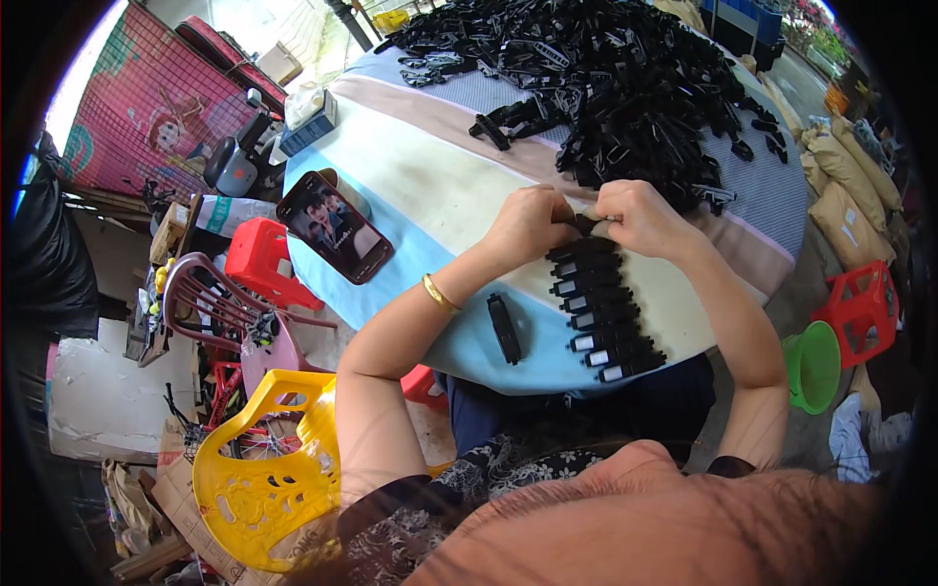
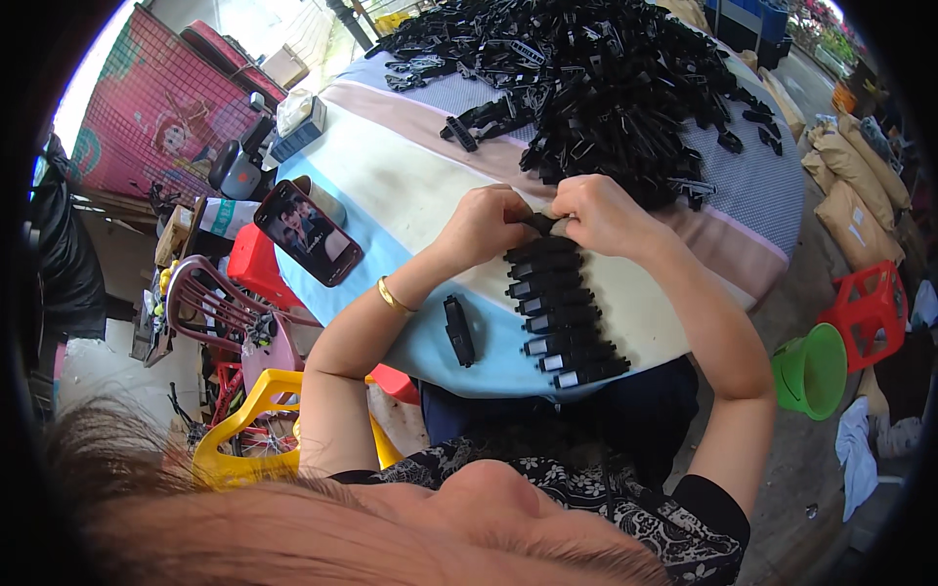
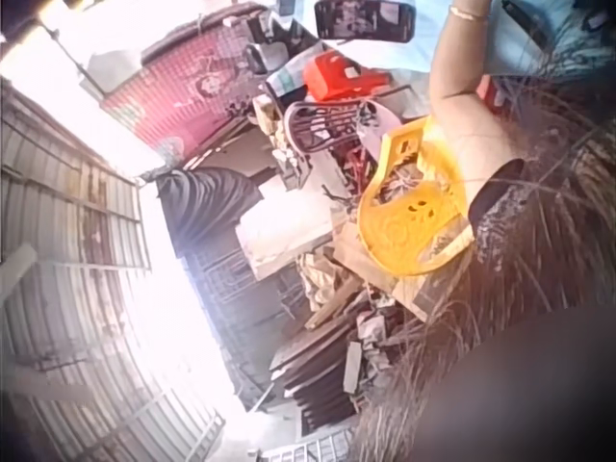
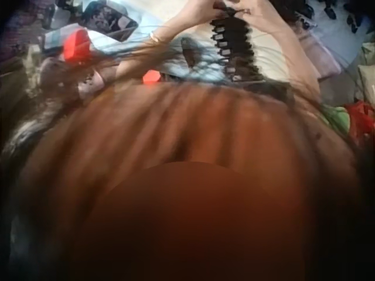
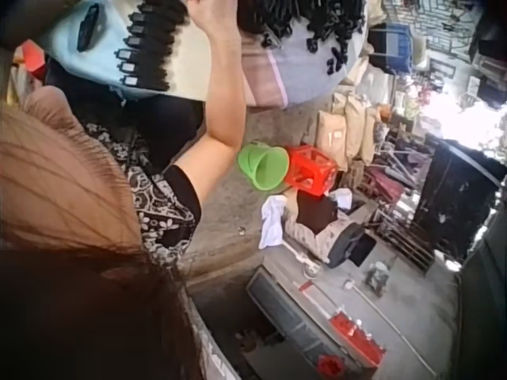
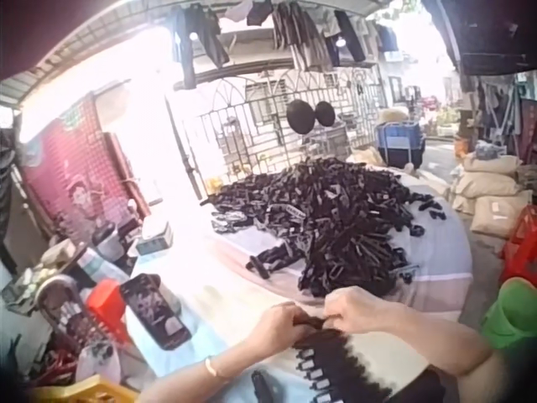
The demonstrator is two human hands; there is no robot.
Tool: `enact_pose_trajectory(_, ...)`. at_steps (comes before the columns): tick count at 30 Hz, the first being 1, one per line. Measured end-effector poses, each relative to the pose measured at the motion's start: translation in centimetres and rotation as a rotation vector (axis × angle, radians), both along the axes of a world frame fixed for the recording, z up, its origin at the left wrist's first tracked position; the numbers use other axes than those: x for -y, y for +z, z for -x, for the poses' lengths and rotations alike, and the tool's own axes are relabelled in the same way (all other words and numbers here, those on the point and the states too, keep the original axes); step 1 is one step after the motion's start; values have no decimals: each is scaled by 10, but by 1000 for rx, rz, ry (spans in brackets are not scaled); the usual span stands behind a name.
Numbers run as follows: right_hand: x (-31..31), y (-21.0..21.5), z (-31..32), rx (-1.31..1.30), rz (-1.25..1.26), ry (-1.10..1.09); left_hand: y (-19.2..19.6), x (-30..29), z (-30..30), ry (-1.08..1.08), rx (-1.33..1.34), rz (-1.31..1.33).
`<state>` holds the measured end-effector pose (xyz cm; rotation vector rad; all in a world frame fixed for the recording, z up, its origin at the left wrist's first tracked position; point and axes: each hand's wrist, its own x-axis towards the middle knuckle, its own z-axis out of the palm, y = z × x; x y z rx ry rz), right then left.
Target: The recorder is sorting and stacking black hair claw clips on a cluttered table.
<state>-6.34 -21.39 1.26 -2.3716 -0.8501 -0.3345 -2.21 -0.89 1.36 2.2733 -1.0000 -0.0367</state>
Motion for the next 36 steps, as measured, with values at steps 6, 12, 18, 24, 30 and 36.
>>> enact_pose_trajectory(6, 3, -9, -5, 70, -72, -67, 14, -1, -7, -116, -139, -138)
enact_pose_trajectory(12, 16, 4, -17, 486, 204, -447, -11, 24, -63, 194, 229, 124)
enact_pose_trajectory(18, 22, 3, -17, 458, 251, -495, -24, 38, -91, 284, 104, -80)
enact_pose_trajectory(24, 7, 3, -9, 141, -425, -409, -3, -1, -42, 357, 97, -97)
enact_pose_trajectory(30, -17, -14, -11, -171, -682, -161, 1, -14, -9, 33, -58, -13)
enact_pose_trajectory(36, -7, -8, -2, 2, -134, -246, -13, -4, -19, 16, -116, 24)
